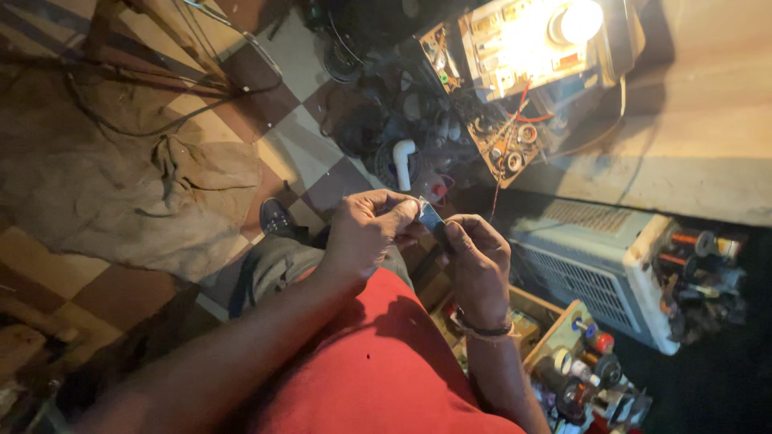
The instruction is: The person strips insulation from several colored wires using pliers, then twists the exposed strands together. They wrap the joint with electrical tape and continue to strip and twist additional wires. The person handles multiple wire colors and repeatedly uses pliers and tape throughout the clip.
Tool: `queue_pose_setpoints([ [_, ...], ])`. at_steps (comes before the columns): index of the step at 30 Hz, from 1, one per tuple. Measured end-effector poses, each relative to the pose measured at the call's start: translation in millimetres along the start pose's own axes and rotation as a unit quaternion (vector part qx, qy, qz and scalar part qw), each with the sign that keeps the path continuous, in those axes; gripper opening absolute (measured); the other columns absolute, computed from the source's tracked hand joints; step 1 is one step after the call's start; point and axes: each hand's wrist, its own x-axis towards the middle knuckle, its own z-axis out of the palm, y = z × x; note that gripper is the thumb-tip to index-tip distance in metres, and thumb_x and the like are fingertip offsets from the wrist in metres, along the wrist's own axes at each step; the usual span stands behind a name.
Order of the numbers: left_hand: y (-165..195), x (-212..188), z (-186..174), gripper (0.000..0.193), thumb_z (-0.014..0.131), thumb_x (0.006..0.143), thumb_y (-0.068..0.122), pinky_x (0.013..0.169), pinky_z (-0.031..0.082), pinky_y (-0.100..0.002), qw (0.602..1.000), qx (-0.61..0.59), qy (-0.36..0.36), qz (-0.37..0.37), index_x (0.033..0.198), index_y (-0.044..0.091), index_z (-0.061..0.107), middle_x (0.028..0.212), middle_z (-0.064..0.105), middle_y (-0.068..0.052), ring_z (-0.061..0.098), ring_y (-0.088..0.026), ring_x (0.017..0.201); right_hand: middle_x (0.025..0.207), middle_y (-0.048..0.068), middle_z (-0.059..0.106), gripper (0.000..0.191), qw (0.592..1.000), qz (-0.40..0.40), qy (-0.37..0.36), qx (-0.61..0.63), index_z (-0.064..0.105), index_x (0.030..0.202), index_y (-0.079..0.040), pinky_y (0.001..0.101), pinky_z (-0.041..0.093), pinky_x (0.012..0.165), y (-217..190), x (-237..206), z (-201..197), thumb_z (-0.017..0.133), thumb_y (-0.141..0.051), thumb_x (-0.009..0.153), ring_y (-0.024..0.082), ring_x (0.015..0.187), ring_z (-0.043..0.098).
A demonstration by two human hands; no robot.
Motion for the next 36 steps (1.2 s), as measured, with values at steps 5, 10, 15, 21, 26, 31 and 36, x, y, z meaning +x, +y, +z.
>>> queue_pose_setpoints([
  [5,-1.7,6.4,-6.6,0.018,0.067,0.095,0.013,0.069,0.059,-0.027,0.998,-0.004,0.035,0.046,0.101,-0.001,0.077,0.087,0.076,-0.007,0.073,-0.012,0.074,0.080,0.002,0.065,0.012,0.994,0.047,-0.089,0.034,0.066,0.105,-0.001,0.0214,0.042,0.054,2.2,20.5,2.1,0.066,-0.011,0.098,0.007,0.064,0.056],
  [10,-3.3,18.9,-1.3,0.019,0.065,0.096,0.014,0.071,0.059,-0.026,0.997,0.023,0.049,0.048,0.102,-0.001,0.076,0.088,0.077,-0.007,0.074,-0.011,0.075,0.086,0.004,0.066,0.012,0.986,0.040,-0.138,0.088,0.067,0.108,0.002,0.0222,0.045,0.059,1.6,46.6,-5.7,0.068,-0.007,0.099,0.008,0.069,0.059],
  [15,-14.1,29.6,33.4,0.018,0.067,0.097,0.011,0.074,0.060,-0.029,0.998,0.043,-0.003,0.051,0.102,-0.004,0.075,0.089,0.076,-0.009,0.072,-0.012,0.076,0.087,0.004,0.069,0.013,0.983,0.061,-0.098,0.145,0.067,0.107,0.000,0.0255,0.050,0.061,15.9,38.9,-49.9,0.069,-0.005,0.096,0.010,0.070,0.061],
  [21,-69.9,29.1,74.7,0.021,0.064,0.099,0.015,0.076,0.063,-0.030,0.986,0.105,-0.109,-0.068,0.100,-0.004,0.074,0.090,0.077,-0.009,0.075,-0.015,0.078,0.083,0.005,0.067,0.010,0.975,0.029,0.113,0.190,0.070,0.108,0.000,0.0254,0.047,0.060,91.1,-36.6,-137.1,0.071,-0.007,0.101,0.012,0.067,0.059],
  [26,-128.1,16.7,113.3,0.021,0.065,0.098,0.017,0.073,0.061,-0.028,0.965,0.153,-0.154,-0.144,0.099,-0.002,0.075,0.092,0.078,-0.008,0.075,-0.014,0.079,0.088,0.006,0.069,0.013,0.918,0.055,0.278,0.278,0.070,0.107,-0.003,0.0277,0.048,0.056,166.9,-106.7,-225.0,0.069,-0.008,0.095,0.015,0.072,0.065],
  [31,-179.4,0.7,141.3,0.022,0.066,0.099,0.018,0.070,0.058,-0.027,0.952,0.155,-0.201,-0.171,0.099,-0.002,0.075,0.090,0.077,-0.008,0.073,-0.014,0.078,0.089,0.006,0.069,0.011,0.883,0.046,0.378,0.275,0.067,0.106,-0.004,0.0291,0.049,0.057,234.2,-159.8,-309.9,0.069,-0.005,0.095,0.015,0.073,0.064],
  [36,-232.9,-4.1,180.6,0.021,0.065,0.098,0.018,0.069,0.057,-0.027,0.945,0.210,-0.172,-0.182,0.099,-0.001,0.075,0.089,0.077,-0.007,0.073,-0.013,0.076,0.088,0.005,0.067,0.007,0.877,0.032,0.383,0.286,0.067,0.104,-0.005,0.0296,0.049,0.059,285.3,-178.3,-403.0,0.069,-0.006,0.098,0.015,0.075,0.064],
])
